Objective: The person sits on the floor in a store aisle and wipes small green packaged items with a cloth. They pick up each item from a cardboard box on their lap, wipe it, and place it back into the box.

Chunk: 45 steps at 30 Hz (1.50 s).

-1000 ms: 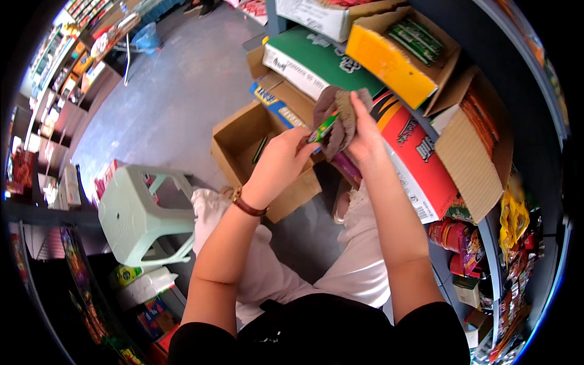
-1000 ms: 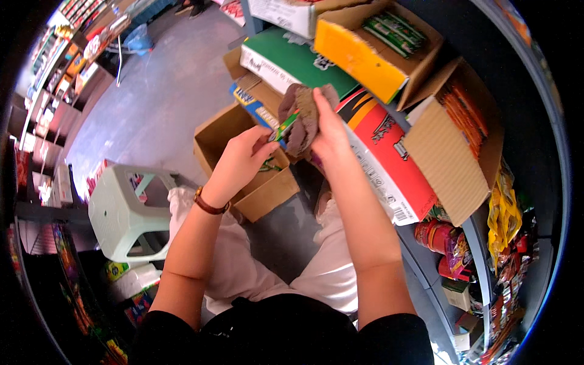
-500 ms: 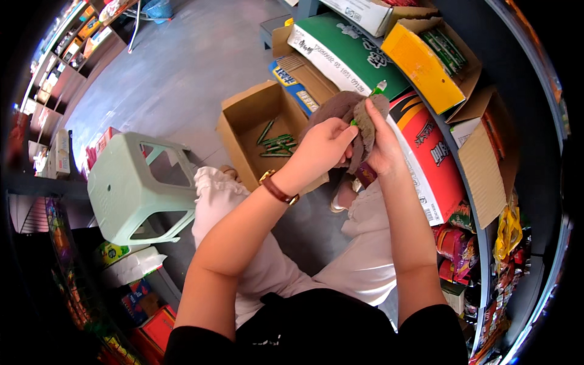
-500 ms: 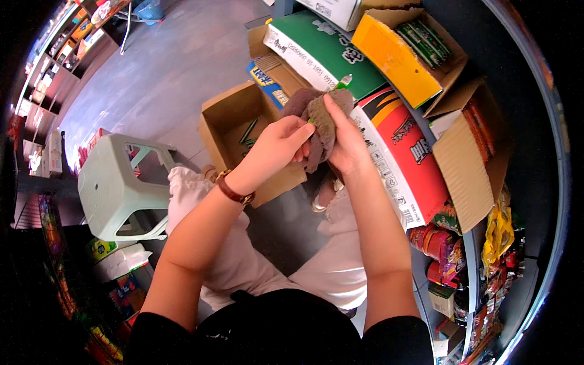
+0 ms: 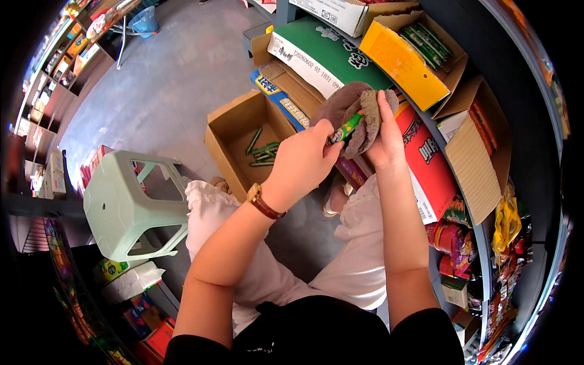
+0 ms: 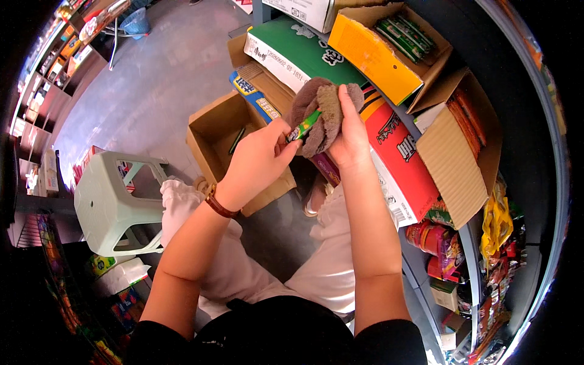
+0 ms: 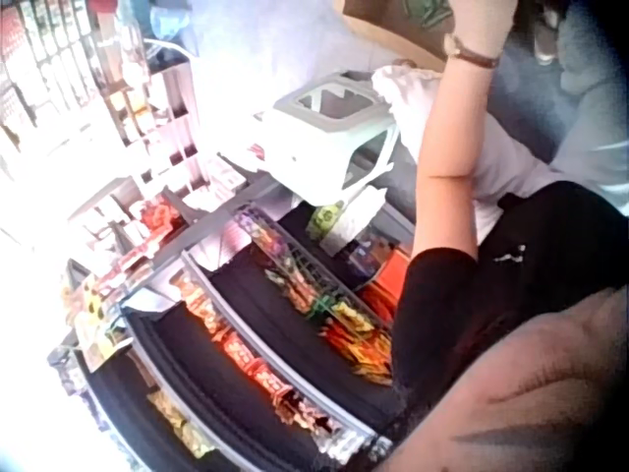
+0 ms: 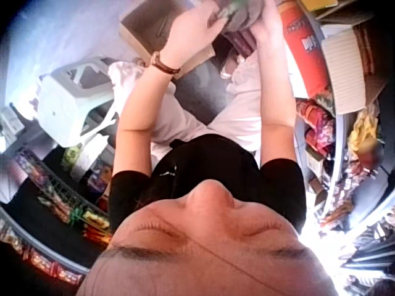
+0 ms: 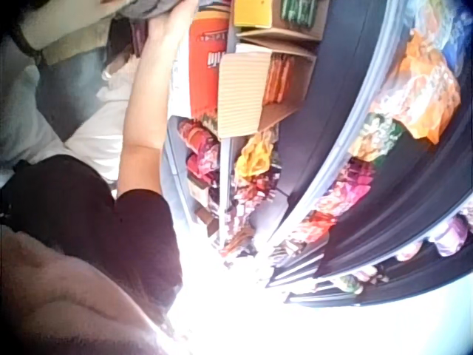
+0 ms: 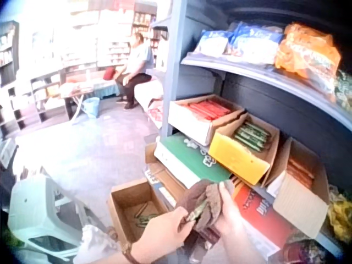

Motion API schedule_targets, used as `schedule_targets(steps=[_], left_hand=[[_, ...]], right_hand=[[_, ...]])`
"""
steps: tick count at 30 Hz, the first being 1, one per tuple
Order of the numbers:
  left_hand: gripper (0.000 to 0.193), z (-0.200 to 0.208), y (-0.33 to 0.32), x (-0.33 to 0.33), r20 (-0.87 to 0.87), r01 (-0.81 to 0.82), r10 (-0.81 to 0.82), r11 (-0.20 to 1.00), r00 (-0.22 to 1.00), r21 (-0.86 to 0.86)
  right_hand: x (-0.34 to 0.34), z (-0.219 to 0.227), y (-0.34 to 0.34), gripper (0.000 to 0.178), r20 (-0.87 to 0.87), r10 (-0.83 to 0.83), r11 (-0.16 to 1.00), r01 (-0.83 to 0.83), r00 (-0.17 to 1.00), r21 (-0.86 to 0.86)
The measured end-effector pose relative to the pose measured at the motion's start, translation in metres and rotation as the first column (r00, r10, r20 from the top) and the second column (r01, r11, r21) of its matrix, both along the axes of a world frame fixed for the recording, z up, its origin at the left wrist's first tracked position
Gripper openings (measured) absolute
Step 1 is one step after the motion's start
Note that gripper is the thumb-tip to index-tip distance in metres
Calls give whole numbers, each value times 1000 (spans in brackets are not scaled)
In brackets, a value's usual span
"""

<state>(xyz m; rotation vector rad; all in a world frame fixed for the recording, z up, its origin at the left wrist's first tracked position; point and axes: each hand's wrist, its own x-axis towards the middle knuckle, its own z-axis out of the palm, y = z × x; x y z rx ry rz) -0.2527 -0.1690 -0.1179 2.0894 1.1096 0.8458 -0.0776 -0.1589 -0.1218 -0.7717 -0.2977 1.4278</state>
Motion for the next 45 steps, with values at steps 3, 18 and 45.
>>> schedule_targets(steps=[3, 18, 45], left_hand=[[17, -3, -1, 3, 30, 1, -2, 999, 1000, 42], [19, -1, 16, -6, 598, 265, 264, 713, 756, -649], [25, -226, -1, 12, -811, 215, -432, 901, 395, -376]], right_hand=[[8, -5, 3, 31, -3, -45, 999, 45, 999, 0], [-46, 4, -15, 40, 491, 229, 970, -241, 840, -40], [8, -11, 4, 40, 997, 33, 999, -15, 74, -32]])
